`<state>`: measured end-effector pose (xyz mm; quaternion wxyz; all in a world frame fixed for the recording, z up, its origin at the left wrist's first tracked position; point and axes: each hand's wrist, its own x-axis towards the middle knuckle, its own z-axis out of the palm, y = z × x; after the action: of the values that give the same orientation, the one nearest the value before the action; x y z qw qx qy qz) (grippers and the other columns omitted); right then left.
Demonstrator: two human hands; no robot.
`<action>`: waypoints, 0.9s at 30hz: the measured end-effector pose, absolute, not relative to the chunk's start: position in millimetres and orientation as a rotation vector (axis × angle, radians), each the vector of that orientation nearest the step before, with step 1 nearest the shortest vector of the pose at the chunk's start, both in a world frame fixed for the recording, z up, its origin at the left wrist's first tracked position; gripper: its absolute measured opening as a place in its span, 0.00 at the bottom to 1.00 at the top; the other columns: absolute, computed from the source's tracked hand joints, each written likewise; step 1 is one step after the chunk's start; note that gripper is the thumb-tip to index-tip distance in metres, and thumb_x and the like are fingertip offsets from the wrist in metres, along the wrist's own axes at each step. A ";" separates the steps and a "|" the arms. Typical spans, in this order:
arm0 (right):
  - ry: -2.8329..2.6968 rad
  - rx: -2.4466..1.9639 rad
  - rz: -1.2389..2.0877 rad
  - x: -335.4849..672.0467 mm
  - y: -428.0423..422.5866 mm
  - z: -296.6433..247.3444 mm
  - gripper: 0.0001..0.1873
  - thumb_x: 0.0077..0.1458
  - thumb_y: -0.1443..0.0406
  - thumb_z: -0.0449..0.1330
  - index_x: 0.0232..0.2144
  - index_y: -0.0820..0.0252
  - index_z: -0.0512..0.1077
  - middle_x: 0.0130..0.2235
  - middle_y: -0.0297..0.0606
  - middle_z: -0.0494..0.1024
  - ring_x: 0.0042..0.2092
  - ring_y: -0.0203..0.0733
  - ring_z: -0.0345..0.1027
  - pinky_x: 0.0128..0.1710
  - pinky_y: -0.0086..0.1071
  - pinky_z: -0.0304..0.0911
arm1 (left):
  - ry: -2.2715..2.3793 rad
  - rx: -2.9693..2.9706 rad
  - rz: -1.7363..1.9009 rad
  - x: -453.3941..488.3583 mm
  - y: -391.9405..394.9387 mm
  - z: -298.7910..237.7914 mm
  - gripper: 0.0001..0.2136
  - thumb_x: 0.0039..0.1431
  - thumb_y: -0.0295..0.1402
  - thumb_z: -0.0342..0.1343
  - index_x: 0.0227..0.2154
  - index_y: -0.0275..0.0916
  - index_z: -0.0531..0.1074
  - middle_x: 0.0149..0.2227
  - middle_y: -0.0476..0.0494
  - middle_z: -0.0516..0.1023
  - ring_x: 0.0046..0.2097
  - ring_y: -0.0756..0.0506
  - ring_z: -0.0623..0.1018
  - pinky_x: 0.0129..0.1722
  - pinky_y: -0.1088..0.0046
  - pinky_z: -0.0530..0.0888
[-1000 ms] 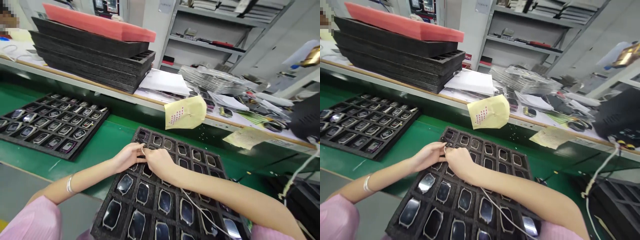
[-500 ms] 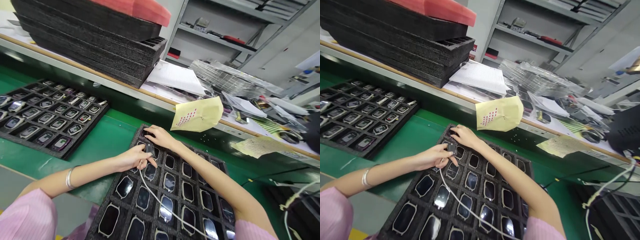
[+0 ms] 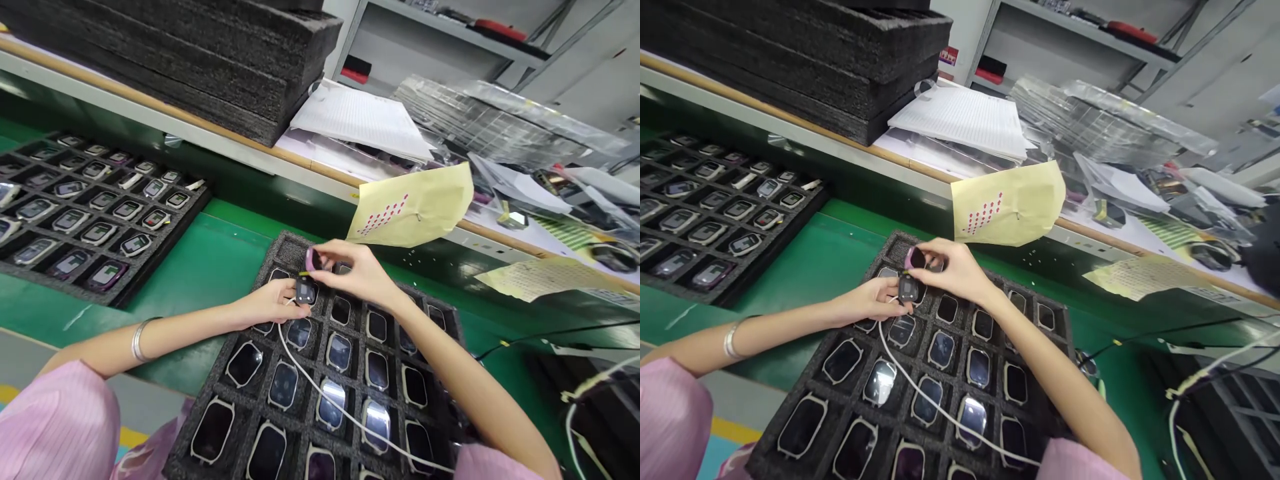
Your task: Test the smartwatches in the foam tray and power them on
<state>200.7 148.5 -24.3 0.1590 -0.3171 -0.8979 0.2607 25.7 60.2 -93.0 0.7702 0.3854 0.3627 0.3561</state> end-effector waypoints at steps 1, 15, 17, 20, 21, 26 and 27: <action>-2.518 -0.855 0.786 209.3 139.1 -21.5 0.20 0.53 0.59 0.65 0.46 0.66 0.74 0.41 0.43 0.78 0.36 0.39 0.72 0.38 0.32 0.70 | 0.788 0.856 0.769 26.2 60.2 -92.8 0.17 0.45 0.30 0.68 0.39 0.35 0.72 0.34 0.45 0.77 0.25 0.55 0.69 0.21 0.80 0.58; -1.473 -1.183 1.729 224.6 105.3 -33.8 0.16 0.49 0.59 0.68 0.37 0.66 0.80 0.35 0.45 0.81 0.33 0.39 0.72 0.32 0.32 0.70 | 0.798 0.740 0.872 27.3 55.2 -79.9 0.13 0.51 0.38 0.66 0.31 0.34 0.71 0.17 0.61 0.54 0.17 0.59 0.49 0.16 0.79 0.45; -1.395 -1.148 1.788 224.0 99.9 -33.7 0.14 0.49 0.60 0.68 0.35 0.65 0.81 0.33 0.44 0.81 0.33 0.38 0.72 0.32 0.31 0.70 | 0.792 0.737 0.872 29.9 54.7 -78.1 0.13 0.51 0.38 0.66 0.32 0.35 0.71 0.18 0.61 0.55 0.17 0.59 0.51 0.16 0.80 0.46; -1.388 -1.146 1.743 224.1 91.5 -34.6 0.16 0.47 0.61 0.70 0.38 0.64 0.80 0.34 0.42 0.81 0.33 0.37 0.72 0.33 0.32 0.70 | 0.804 0.756 0.894 33.9 51.7 -76.4 0.14 0.51 0.40 0.66 0.29 0.34 0.71 0.17 0.58 0.62 0.17 0.59 0.54 0.15 0.81 0.50; -1.402 -1.158 1.729 224.7 89.0 -35.4 0.17 0.46 0.61 0.70 0.39 0.64 0.80 0.35 0.42 0.82 0.33 0.37 0.72 0.34 0.33 0.70 | 0.819 0.770 0.919 34.8 50.4 -76.3 0.14 0.51 0.40 0.66 0.29 0.33 0.72 0.19 0.55 0.67 0.16 0.59 0.56 0.14 0.81 0.51; -1.472 -1.149 1.768 230.7 80.0 -41.5 0.17 0.48 0.61 0.70 0.41 0.63 0.79 0.39 0.43 0.82 0.33 0.37 0.73 0.36 0.34 0.71 | 0.914 0.906 1.082 33.6 45.2 -76.7 0.14 0.50 0.40 0.65 0.32 0.35 0.73 0.24 0.49 0.76 0.15 0.57 0.64 0.13 0.81 0.60; -1.476 -1.122 1.780 232.2 78.5 -42.2 0.17 0.48 0.61 0.69 0.42 0.62 0.79 0.39 0.43 0.81 0.34 0.37 0.73 0.37 0.35 0.72 | 0.914 0.951 1.082 32.7 44.7 -75.8 0.13 0.51 0.40 0.65 0.31 0.35 0.73 0.23 0.50 0.76 0.15 0.57 0.65 0.13 0.81 0.61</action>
<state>232.2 78.5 -42.2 0.2816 -0.4189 -0.5510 0.6645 32.7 44.7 -75.8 0.6578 0.4198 0.4038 0.4776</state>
